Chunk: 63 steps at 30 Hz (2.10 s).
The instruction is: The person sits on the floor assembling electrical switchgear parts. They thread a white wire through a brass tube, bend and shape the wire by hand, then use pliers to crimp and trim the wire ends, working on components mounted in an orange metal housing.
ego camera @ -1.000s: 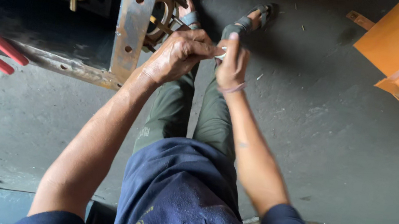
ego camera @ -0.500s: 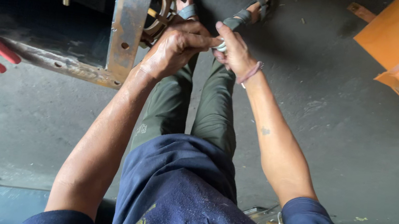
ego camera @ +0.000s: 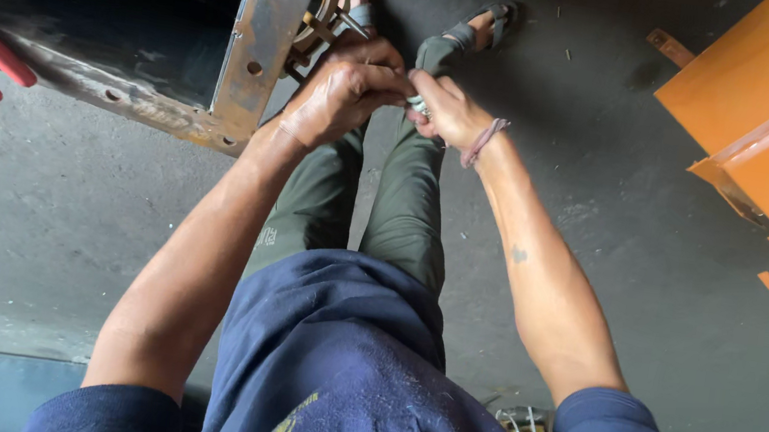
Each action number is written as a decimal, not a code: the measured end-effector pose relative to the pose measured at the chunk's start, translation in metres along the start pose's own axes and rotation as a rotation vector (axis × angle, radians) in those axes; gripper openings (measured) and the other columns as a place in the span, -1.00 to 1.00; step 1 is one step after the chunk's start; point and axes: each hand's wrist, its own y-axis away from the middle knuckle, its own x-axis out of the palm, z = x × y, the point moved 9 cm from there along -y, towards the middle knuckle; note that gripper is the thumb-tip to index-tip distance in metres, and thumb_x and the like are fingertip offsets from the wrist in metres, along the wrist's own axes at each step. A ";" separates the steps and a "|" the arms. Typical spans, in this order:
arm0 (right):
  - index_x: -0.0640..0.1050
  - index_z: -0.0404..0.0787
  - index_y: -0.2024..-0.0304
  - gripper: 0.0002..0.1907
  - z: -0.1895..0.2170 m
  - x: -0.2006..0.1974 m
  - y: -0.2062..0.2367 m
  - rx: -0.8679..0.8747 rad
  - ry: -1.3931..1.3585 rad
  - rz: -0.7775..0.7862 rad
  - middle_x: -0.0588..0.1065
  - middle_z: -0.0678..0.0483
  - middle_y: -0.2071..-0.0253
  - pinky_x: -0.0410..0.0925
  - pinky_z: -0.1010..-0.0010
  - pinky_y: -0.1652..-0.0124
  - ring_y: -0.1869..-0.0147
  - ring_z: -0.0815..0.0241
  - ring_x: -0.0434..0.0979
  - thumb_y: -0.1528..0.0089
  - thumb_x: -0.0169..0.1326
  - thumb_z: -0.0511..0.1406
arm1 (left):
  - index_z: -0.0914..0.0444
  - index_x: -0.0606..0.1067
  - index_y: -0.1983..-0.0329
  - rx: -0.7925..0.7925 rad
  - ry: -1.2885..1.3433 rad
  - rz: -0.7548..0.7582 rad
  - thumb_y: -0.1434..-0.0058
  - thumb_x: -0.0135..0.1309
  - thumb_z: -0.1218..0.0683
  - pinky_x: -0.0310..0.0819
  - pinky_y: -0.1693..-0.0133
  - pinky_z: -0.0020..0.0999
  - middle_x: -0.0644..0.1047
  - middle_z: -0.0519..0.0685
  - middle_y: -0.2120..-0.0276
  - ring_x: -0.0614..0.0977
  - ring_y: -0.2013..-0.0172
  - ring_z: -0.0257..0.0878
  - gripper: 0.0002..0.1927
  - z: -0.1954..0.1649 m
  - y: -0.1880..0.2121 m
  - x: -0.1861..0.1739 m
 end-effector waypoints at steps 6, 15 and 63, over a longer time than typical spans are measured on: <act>0.50 -0.20 0.14 -0.49 0.074 -0.010 0.064 -0.286 0.854 -0.507 0.55 -0.15 0.39 0.33 -0.05 0.26 0.22 -0.24 0.56 -0.55 -0.28 0.02 | 0.13 0.43 -0.28 0.086 -0.532 -0.271 -0.12 0.35 -0.01 0.34 -0.18 0.15 0.41 0.13 -0.22 0.45 -0.24 0.10 -0.35 -0.060 0.033 0.000; 0.51 -0.20 -0.03 -0.35 0.083 -0.003 0.084 -0.366 0.759 -0.337 0.49 0.01 0.52 0.37 0.13 0.29 0.40 -0.04 0.59 -0.53 -0.40 0.14 | 0.18 0.12 -0.51 -0.379 -0.336 -0.079 -0.21 0.16 -0.56 0.24 -0.22 0.35 0.22 0.46 -0.30 0.30 -0.26 0.45 0.08 -0.012 0.054 0.028; 0.50 -0.24 0.38 -0.50 0.099 -0.013 0.134 -0.267 0.954 -0.680 0.53 -0.11 0.44 0.29 -0.01 0.34 0.33 -0.23 0.54 -0.52 -0.13 -0.05 | 0.09 0.12 -0.52 0.018 -0.759 -0.063 -0.12 0.24 -0.22 0.25 -0.08 0.33 0.23 0.16 -0.38 0.36 -0.30 0.17 -0.04 -0.075 0.019 0.012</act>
